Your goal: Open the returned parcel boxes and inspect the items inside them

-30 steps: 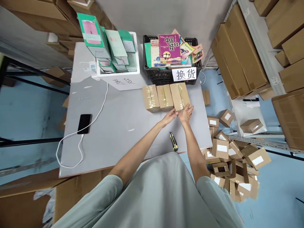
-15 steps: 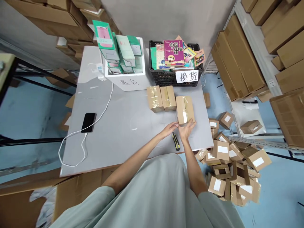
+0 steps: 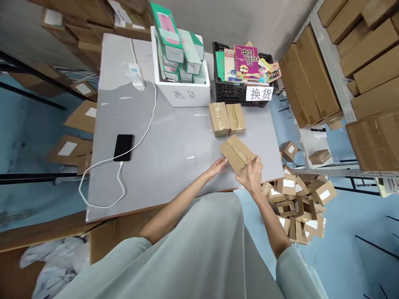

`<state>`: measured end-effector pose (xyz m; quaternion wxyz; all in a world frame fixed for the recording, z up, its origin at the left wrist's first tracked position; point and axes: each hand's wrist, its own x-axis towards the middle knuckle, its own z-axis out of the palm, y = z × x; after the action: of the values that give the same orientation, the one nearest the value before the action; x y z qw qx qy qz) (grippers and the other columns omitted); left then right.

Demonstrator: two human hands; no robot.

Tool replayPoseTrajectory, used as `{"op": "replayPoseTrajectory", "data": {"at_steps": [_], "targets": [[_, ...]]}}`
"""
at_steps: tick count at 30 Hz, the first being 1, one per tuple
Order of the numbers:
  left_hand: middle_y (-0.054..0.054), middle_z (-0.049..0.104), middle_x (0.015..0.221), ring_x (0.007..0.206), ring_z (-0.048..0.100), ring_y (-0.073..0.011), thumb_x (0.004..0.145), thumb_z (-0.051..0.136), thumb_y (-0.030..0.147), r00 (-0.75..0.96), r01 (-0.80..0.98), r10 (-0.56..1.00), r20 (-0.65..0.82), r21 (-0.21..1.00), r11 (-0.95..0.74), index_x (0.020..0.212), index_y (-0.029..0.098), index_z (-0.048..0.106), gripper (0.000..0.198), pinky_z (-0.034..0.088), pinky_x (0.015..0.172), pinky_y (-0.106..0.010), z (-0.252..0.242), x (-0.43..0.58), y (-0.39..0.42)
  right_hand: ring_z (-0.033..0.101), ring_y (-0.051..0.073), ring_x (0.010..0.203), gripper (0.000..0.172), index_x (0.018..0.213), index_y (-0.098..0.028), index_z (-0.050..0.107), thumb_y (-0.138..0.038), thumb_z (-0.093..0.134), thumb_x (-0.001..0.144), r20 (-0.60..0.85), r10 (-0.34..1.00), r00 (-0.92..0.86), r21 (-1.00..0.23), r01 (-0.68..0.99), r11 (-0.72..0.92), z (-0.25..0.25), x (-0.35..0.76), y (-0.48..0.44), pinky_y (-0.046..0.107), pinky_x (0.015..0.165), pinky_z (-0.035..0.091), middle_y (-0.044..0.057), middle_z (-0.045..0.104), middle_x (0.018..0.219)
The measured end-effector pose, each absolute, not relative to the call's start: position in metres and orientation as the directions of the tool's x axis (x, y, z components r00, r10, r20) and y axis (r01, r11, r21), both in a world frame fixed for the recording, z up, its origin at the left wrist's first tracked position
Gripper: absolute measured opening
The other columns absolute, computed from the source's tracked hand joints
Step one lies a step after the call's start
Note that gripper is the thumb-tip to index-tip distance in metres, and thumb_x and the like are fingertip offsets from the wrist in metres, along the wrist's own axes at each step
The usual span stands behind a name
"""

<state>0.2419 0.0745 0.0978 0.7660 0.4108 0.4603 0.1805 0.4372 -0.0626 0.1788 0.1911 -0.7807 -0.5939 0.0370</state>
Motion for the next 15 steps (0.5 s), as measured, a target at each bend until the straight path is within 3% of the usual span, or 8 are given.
{"op": "replayPoseTrajectory", "data": {"at_steps": [4, 9, 15], "targets": [[-0.018, 0.074, 0.157, 0.137, 0.076, -0.0368, 0.1, 0.077, 0.072, 0.469, -0.063, 0.707, -0.529, 0.779, 0.624, 0.149, 0.025, 0.07, 0.068, 0.063, 0.117, -0.057, 0.103, 0.189, 0.062, 0.029, 0.051, 0.172, 0.107, 0.174, -0.024, 0.037, -0.043, 0.086, 0.08, 0.224, 0.95, 0.216, -0.395, 0.912, -0.114, 0.172, 0.377, -0.048, 0.076, 0.125, 0.051, 0.025, 0.019, 0.186], [-0.015, 0.062, 0.171, 0.153, 0.065, -0.039, 0.091, 0.089, 0.051, 0.292, -0.145, 0.844, -0.449, 0.852, 0.504, 0.165, 0.03, 0.058, 0.083, 0.057, 0.125, -0.06, 0.099, 0.126, 0.069, 0.033, 0.05, 0.171, 0.102, 0.167, -0.025, 0.042, -0.044, 0.09, 0.079, 0.213, 0.943, 0.257, -0.508, 0.853, -0.118, 0.137, 0.308, -0.026, 0.075, 0.128, 0.048, 0.025, 0.023, 0.184], [-0.011, 0.045, 0.186, 0.162, 0.056, -0.0367, 0.078, 0.098, 0.04, 0.222, -0.184, 0.901, -0.371, 0.892, 0.413, 0.181, 0.038, 0.036, 0.12, 0.048, 0.135, -0.055, 0.078, 0.095, 0.096, 0.041, 0.046, 0.167, 0.103, 0.166, -0.02, 0.045, -0.055, 0.094, 0.084, 0.026, 0.964, 0.265, -0.673, 0.718, -0.179, 0.099, 0.266, 0.004, 0.066, 0.128, 0.053, 0.028, 0.028, 0.177]]}}
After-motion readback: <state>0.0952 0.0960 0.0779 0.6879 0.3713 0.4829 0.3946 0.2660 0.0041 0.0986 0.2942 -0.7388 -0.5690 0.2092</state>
